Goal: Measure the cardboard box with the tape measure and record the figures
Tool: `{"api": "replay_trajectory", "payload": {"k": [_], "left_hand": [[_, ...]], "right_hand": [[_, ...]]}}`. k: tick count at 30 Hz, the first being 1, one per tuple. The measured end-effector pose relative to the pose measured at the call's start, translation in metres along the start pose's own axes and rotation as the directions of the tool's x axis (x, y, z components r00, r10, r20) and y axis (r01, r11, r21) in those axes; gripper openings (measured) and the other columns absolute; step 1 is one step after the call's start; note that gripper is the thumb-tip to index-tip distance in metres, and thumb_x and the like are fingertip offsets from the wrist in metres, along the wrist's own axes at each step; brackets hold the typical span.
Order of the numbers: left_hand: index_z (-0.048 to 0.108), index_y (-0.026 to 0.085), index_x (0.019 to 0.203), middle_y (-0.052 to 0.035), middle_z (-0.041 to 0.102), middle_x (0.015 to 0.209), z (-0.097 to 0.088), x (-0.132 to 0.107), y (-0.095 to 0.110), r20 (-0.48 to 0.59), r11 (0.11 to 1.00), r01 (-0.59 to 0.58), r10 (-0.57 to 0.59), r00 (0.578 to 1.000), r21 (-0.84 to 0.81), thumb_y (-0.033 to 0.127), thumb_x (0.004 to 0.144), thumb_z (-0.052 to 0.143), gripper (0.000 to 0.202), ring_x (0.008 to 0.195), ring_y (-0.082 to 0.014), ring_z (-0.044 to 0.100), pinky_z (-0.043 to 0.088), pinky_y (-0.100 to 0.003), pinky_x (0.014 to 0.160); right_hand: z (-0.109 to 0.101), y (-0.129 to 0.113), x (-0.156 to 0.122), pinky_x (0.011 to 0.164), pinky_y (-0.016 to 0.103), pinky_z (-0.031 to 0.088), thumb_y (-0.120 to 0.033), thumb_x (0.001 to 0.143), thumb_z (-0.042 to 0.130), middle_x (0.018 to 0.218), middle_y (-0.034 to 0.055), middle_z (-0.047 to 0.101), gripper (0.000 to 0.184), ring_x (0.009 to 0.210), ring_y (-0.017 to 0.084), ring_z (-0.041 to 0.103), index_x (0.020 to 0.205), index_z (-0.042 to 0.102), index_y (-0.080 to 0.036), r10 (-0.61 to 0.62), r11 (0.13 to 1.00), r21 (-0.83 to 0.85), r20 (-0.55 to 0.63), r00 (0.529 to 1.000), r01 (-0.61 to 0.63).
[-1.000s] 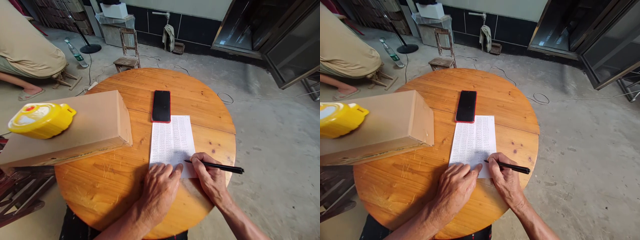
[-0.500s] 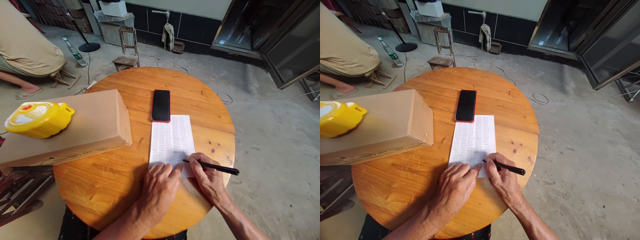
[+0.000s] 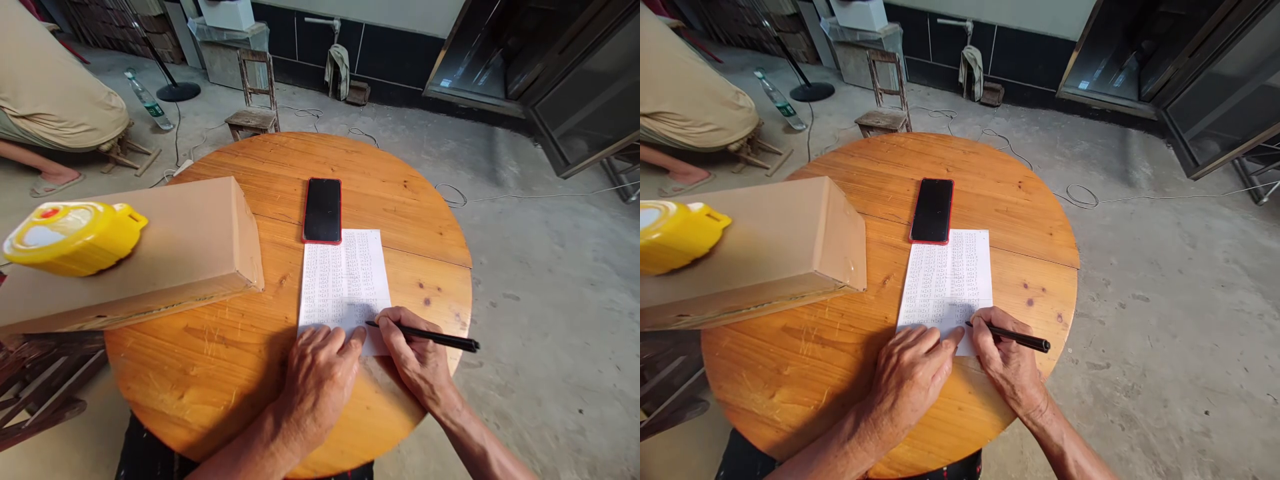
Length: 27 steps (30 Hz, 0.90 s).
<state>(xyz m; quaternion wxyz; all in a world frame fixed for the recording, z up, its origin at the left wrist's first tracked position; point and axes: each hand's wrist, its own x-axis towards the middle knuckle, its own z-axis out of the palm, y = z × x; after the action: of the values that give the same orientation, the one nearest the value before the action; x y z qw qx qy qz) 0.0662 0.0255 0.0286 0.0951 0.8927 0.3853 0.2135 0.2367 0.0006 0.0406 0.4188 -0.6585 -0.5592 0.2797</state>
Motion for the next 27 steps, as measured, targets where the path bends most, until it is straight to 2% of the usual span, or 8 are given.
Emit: {"api": "replay_trajectory", "payload": {"k": [6, 11, 17, 20, 22, 24, 27], "left_hand": [[0.066, 0.021, 0.11, 0.0016, 0.058, 0.068, -0.001, 0.0, 0.0, 0.008, 1.0, -0.005, 0.005, 1.0, 0.007, 0.014, 0.093, 0.052, 0.024, 0.063, -0.0196, 0.057, 0.04, -0.036, 0.06], [0.065, 0.022, 0.113, 0.0011, 0.059, 0.07, 0.001, -0.001, -0.001, 0.005, 1.0, -0.01, 0.01, 1.0, 0.019, 0.015, 0.092, 0.053, 0.025, 0.063, -0.02, 0.057, 0.041, -0.036, 0.061], [0.065, 0.023, 0.113, 0.001, 0.059, 0.071, 0.0, 0.0, -0.001, 0.033, 0.999, -0.021, 0.019, 0.999, 0.039, 0.014, 0.091, 0.055, 0.025, 0.064, -0.0206, 0.058, 0.043, -0.036, 0.061], [0.065, 0.022, 0.113, 0.0011, 0.059, 0.07, -0.001, 0.0, -0.001, 0.031, 0.998, -0.039, 0.037, 0.999, 0.053, 0.013, 0.09, 0.056, 0.026, 0.064, -0.0201, 0.058, 0.043, -0.036, 0.061], [0.064, 0.021, 0.114, 0.0007, 0.059, 0.071, -0.002, -0.002, -0.001, 0.037, 0.997, -0.051, 0.049, 0.998, 0.058, 0.012, 0.089, 0.057, 0.028, 0.065, -0.0205, 0.058, 0.044, -0.036, 0.061], [0.064, 0.02, 0.115, -0.0001, 0.06, 0.074, -0.004, -0.005, -0.001, 0.048, 0.997, -0.058, 0.055, 0.997, 0.054, 0.011, 0.088, 0.057, 0.029, 0.068, -0.0216, 0.058, 0.046, -0.037, 0.062], [0.064, 0.019, 0.115, -0.0019, 0.06, 0.078, -0.007, -0.01, 0.001, 0.082, 0.998, -0.056, 0.053, 0.995, 0.032, 0.012, 0.087, 0.057, 0.03, 0.073, -0.0234, 0.059, 0.048, -0.039, 0.065]], "right_hand": [[-0.001, 0.001, 0.0, 0.06, 0.021, 0.044, -0.025, 0.093, 0.053, 0.069, -0.0019, 0.062, 0.019, 0.063, 0.012, 0.055, 0.076, 0.062, -0.02, 0.044, 0.998, 0.047, -0.002, 0.999, -0.044], [-0.002, 0.005, 0.0, 0.048, 0.023, 0.037, -0.034, 0.093, 0.056, 0.051, -0.0051, 0.05, 0.024, 0.047, 0.011, 0.043, 0.075, 0.061, -0.02, 0.172, 0.966, 0.21, -0.098, 0.98, -0.148], [0.001, 0.005, 0.005, 0.045, 0.024, 0.035, -0.039, 0.094, 0.06, 0.054, -0.0046, 0.051, 0.02, 0.047, 0.012, 0.042, 0.088, 0.063, -0.02, 0.21, 0.927, 0.348, -0.171, 0.963, -0.14], [0.002, 0.007, 0.005, 0.052, 0.026, 0.042, -0.035, 0.094, 0.061, 0.065, -0.0019, 0.057, 0.014, 0.056, 0.014, 0.051, 0.094, 0.066, -0.021, 0.105, 0.962, 0.269, -0.193, 0.976, -0.05], [0.002, 0.007, 0.003, 0.066, 0.03, 0.048, -0.029, 0.094, 0.059, 0.081, 0.0017, 0.064, 0.011, 0.071, 0.017, 0.059, 0.1, 0.067, -0.023, -0.009, 0.99, 0.133, -0.189, 0.982, 0.035], [-0.001, 0.006, 0.002, 0.078, 0.033, 0.048, -0.022, 0.095, 0.054, 0.098, 0.0049, 0.065, 0.019, 0.088, 0.02, 0.062, 0.11, 0.065, -0.024, -0.13, 0.992, -0.009, -0.154, 0.98, 0.13], [-0.008, 0.001, 0.008, 0.08, 0.036, 0.047, -0.013, 0.094, 0.044, 0.115, 0.0097, 0.063, 0.036, 0.101, 0.024, 0.061, 0.127, 0.056, -0.024, -0.316, 0.922, -0.248, -0.044, 0.948, 0.296]]}}
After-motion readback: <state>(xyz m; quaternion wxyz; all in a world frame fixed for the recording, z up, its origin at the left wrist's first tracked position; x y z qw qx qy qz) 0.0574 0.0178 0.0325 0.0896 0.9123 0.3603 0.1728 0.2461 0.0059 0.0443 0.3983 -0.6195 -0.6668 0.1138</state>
